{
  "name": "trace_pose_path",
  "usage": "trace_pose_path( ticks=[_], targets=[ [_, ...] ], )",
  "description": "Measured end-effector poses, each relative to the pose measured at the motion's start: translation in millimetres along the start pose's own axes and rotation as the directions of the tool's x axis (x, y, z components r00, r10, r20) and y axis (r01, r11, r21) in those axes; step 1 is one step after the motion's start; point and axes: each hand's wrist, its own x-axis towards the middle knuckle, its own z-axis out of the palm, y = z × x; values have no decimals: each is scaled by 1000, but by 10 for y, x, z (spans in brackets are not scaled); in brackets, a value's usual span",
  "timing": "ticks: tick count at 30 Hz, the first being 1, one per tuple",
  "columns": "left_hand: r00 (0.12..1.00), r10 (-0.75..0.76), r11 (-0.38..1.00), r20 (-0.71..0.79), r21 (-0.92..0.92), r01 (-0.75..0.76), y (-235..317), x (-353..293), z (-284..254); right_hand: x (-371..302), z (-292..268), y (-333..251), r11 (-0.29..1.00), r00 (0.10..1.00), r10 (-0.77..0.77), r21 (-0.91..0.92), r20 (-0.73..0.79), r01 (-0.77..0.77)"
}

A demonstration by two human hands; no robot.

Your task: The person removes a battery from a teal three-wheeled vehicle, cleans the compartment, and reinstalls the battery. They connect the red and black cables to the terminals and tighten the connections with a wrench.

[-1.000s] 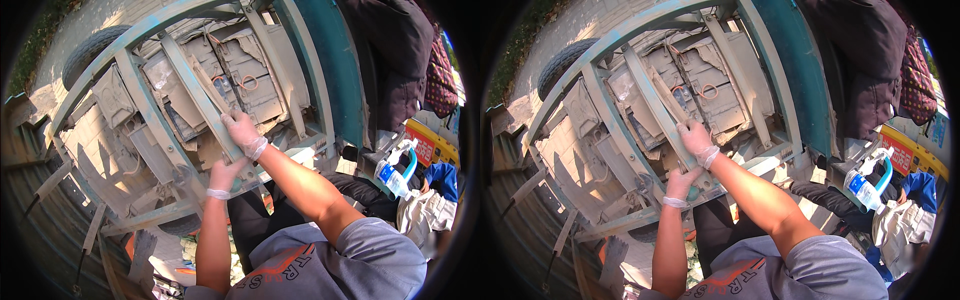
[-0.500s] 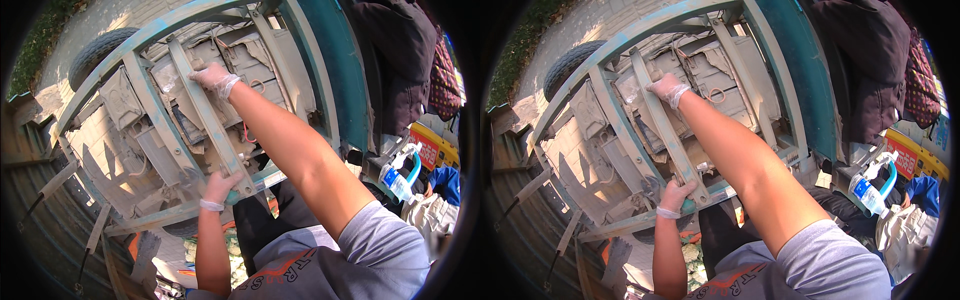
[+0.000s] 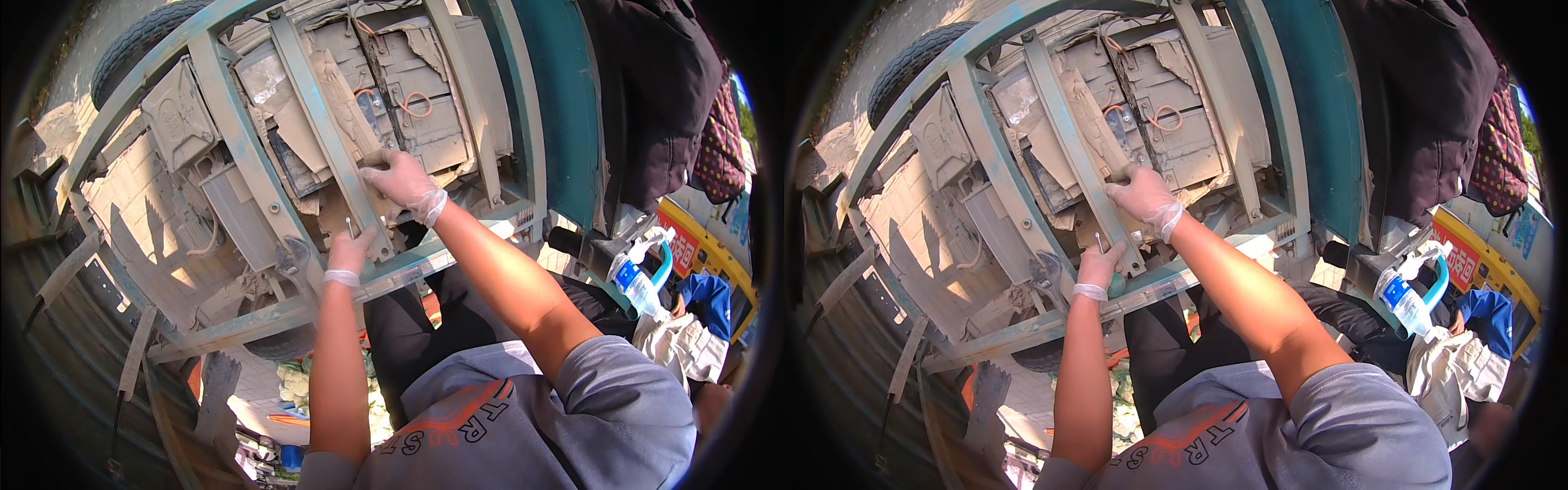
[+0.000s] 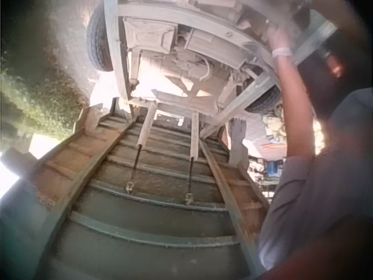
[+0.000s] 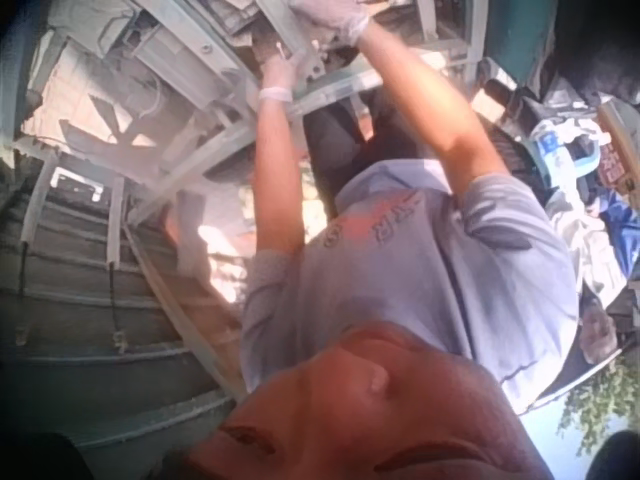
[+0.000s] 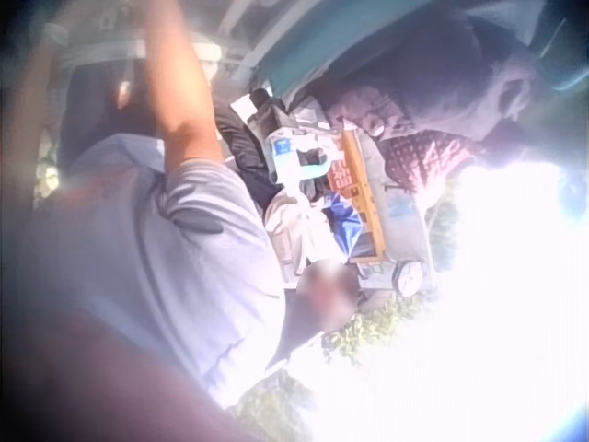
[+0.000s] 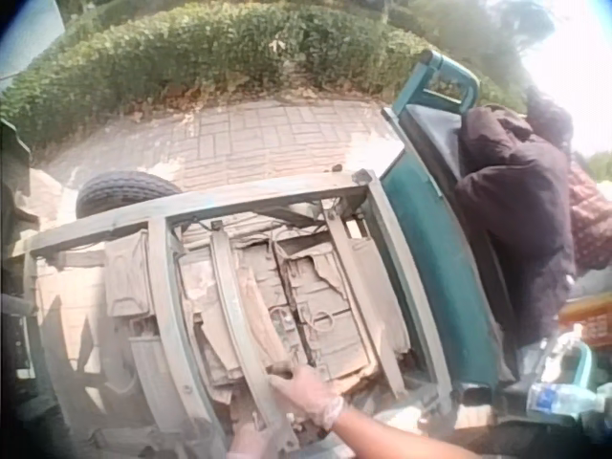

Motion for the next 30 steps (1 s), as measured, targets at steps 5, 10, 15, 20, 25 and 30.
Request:
trace_pose_path(
  ticks=[5,10,15,20,25,30],
  targets=[
    [999,-29,1000,24,7,29,-90,127,-34,-423,222,625,999,985,11,37,175,-17],
    [990,-143,966,11,-217,142,-130,-131,-133,-320,277,723,993,970,67,-107,235,-43],
    [886,-463,751,-33,-545,373,-229,-499,9,-337,154,732,999,957,40,18,286,-47],
    [821,-553,342,144,-859,381,-310,-240,66,-336,74,761,996,944,89,-12,316,-89],
    [872,-452,436,189,-806,401,-237,148,-51,-246,113,837,999,943,33,-16,330,-29],
    [908,-394,793,140,-448,413,-58,305,-185,-222,205,968,997,936,2,67,352,-27]
  ],
)
